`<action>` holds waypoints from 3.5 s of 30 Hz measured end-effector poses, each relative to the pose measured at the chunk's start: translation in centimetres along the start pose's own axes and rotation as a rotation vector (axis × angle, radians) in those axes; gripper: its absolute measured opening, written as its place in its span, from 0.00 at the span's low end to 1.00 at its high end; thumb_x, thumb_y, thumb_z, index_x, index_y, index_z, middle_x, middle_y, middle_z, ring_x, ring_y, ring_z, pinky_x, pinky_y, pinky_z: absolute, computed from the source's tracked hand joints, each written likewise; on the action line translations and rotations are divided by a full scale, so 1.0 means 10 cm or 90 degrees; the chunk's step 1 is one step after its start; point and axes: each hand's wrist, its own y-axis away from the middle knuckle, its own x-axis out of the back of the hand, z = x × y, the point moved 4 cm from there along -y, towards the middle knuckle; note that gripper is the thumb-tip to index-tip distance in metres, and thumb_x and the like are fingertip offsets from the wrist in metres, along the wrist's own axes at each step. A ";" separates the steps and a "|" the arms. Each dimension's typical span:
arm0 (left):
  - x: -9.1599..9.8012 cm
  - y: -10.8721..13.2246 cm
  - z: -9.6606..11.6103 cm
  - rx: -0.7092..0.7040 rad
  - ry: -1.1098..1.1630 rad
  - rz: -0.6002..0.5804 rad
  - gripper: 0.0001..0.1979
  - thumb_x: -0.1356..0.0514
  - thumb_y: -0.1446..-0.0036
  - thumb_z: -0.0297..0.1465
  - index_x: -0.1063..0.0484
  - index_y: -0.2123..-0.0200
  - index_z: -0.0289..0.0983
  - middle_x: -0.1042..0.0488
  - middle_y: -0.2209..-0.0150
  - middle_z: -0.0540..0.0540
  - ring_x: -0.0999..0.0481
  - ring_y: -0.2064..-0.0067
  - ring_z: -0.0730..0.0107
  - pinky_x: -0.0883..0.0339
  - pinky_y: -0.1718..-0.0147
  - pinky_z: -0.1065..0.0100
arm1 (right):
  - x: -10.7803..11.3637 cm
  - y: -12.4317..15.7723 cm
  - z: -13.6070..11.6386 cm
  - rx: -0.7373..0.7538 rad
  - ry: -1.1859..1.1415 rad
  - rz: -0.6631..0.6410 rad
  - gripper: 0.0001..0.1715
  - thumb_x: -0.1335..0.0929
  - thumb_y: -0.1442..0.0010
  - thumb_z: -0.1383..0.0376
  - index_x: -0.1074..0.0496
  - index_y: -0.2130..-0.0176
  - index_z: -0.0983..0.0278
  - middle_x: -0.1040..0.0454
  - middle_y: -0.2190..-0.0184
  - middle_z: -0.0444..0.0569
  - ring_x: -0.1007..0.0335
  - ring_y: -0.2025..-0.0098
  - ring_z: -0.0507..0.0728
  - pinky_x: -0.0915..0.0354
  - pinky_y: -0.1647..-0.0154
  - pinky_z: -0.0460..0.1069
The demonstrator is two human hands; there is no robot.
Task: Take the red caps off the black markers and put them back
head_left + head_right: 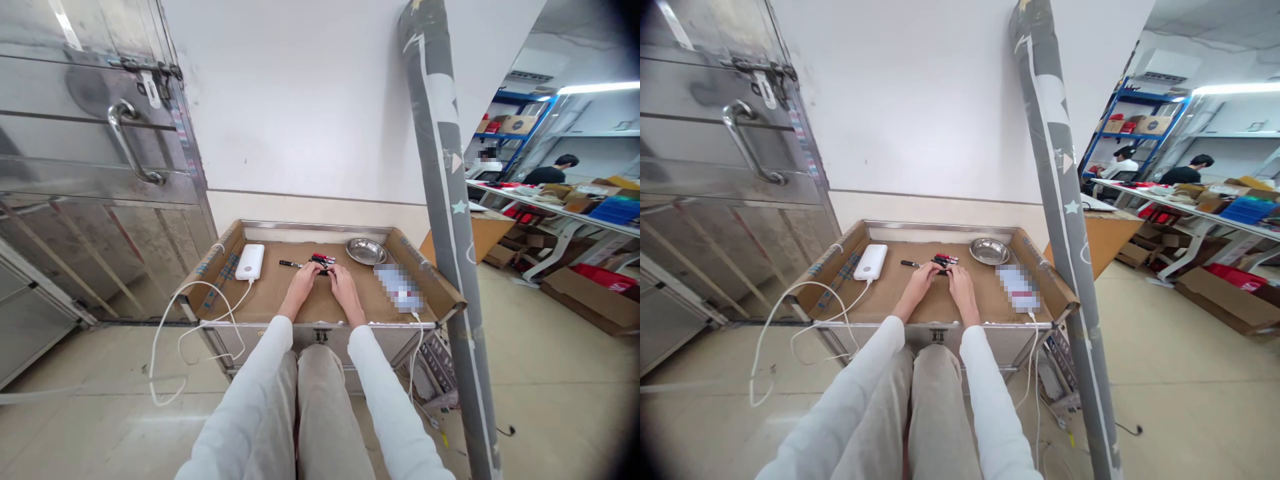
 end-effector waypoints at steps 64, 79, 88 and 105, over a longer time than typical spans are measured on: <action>0.03 -0.03 0.16 0.017 -0.219 0.035 0.11 0.50 0.35 0.32 0.31 0.53 0.39 0.26 0.59 0.43 0.27 0.56 0.61 0.39 0.55 0.63 | 0.05 0.01 -0.21 0.054 0.000 -0.072 0.37 0.42 0.39 0.69 0.55 0.33 0.62 0.35 0.41 0.54 0.36 0.43 0.57 0.38 0.45 0.53; 0.17 0.17 -0.17 0.336 -0.308 0.155 0.15 0.58 0.39 0.18 0.34 0.60 0.34 0.32 0.57 0.37 0.30 0.54 0.59 0.37 0.54 0.58 | -0.05 0.04 0.05 -0.059 0.161 -0.033 0.23 0.42 0.40 0.73 0.31 0.49 0.65 0.32 0.50 0.57 0.37 0.50 0.61 0.39 0.48 0.55; 0.10 0.09 -0.08 0.224 -0.296 0.044 0.14 0.52 0.42 0.18 0.35 0.55 0.34 0.32 0.54 0.39 0.26 0.56 0.63 0.32 0.57 0.65 | -0.06 0.04 0.03 -0.114 0.270 -0.087 0.22 0.42 0.36 0.68 0.34 0.45 0.61 0.35 0.48 0.56 0.41 0.48 0.61 0.44 0.50 0.53; -0.15 0.04 -0.18 0.108 -0.135 -0.084 0.07 0.48 0.40 0.22 0.32 0.64 0.36 0.30 0.60 0.43 0.30 0.54 0.63 0.34 0.50 0.58 | -0.09 0.03 0.03 -0.072 0.241 -0.093 0.08 0.39 0.36 0.66 0.31 0.61 0.64 0.30 0.61 0.52 0.38 0.56 0.59 0.46 0.55 0.51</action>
